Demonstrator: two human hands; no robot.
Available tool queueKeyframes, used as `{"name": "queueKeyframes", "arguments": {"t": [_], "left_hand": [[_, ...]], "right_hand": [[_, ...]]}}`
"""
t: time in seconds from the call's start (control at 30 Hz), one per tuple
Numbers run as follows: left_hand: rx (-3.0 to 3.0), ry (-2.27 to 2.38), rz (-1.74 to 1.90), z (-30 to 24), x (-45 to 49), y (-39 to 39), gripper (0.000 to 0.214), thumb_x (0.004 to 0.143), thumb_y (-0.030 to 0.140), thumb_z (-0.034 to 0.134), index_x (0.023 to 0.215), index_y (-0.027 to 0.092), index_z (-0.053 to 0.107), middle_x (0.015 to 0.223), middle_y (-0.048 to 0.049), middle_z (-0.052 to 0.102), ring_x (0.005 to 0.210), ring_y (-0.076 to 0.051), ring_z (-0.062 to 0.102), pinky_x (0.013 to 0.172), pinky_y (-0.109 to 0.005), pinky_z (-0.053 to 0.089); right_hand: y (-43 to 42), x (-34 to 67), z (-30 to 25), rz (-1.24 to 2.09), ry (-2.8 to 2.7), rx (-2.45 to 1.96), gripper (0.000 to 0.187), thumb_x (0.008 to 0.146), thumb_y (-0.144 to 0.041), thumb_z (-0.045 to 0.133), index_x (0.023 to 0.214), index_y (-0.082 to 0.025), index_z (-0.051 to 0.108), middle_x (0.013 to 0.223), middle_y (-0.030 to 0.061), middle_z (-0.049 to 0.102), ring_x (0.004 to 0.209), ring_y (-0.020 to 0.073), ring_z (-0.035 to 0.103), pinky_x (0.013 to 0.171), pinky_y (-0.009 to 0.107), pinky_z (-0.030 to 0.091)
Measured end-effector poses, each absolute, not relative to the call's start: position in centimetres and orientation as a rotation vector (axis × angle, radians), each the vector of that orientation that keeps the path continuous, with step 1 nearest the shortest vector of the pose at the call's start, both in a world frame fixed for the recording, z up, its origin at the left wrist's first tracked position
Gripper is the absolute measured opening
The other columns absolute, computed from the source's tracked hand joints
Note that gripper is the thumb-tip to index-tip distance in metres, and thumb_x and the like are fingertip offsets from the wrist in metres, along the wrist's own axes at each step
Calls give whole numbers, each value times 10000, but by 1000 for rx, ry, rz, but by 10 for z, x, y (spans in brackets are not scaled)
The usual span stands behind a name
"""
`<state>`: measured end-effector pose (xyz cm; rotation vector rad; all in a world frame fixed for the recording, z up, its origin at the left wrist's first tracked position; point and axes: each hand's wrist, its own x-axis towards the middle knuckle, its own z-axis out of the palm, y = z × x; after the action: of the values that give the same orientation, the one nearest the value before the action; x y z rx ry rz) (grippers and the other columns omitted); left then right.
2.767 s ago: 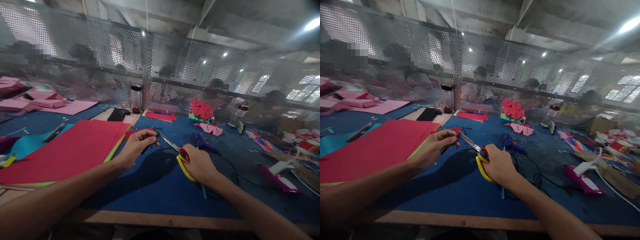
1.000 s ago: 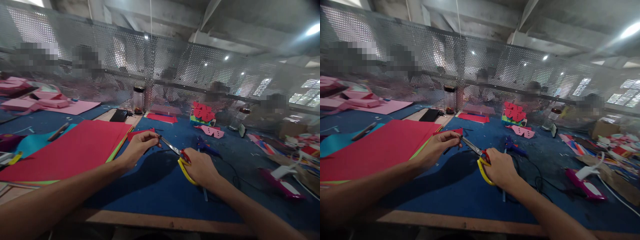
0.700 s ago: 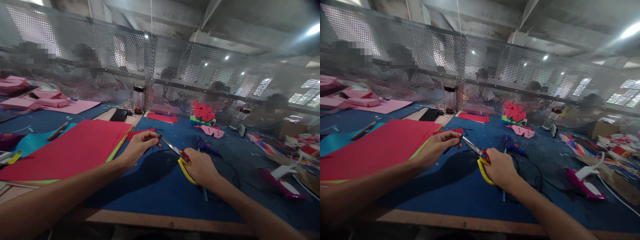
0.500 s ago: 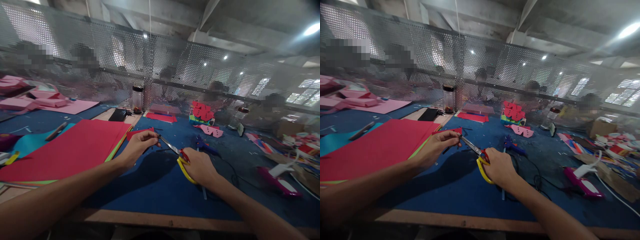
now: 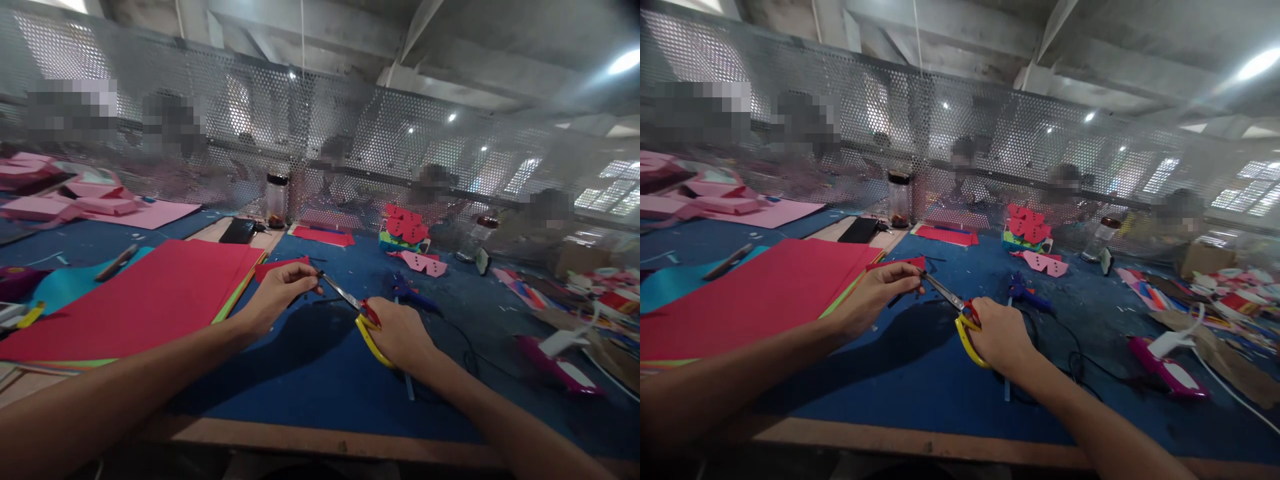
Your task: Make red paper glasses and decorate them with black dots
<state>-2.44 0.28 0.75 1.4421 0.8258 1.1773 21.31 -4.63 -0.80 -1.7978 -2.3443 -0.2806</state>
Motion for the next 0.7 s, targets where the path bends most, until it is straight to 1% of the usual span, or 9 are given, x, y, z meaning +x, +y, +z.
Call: {"name": "queueKeyframes", "arguments": {"t": [0.2,0.4,0.7], "left_hand": [[1434,847,1167,7,-25,3,70,824,257,669,843,192,687,792,-9,703,798,-161,658,831,-304,440],[1447,837,1157,8,-25,2,81,832,265,659,802,192,678,774,-12,701,814,-170,650,867,-316,429],[1458,862,1152,8,-26,3,79,833,258,655,828,184,682,781,-22,712,807,-166,648,854,-304,433]], "right_hand": [[-46,214,-9,-280,-2341,-1792,200,936,-358,481,834,-206,563,790,26,661,719,161,616,581,286,216],[-45,215,-11,-278,-2331,-1767,187,928,-339,481,825,-206,564,783,23,663,714,165,619,583,286,210],[-45,215,-10,-232,-2339,-1786,162,926,-307,473,832,-207,560,784,25,662,720,170,625,577,287,205]]}}
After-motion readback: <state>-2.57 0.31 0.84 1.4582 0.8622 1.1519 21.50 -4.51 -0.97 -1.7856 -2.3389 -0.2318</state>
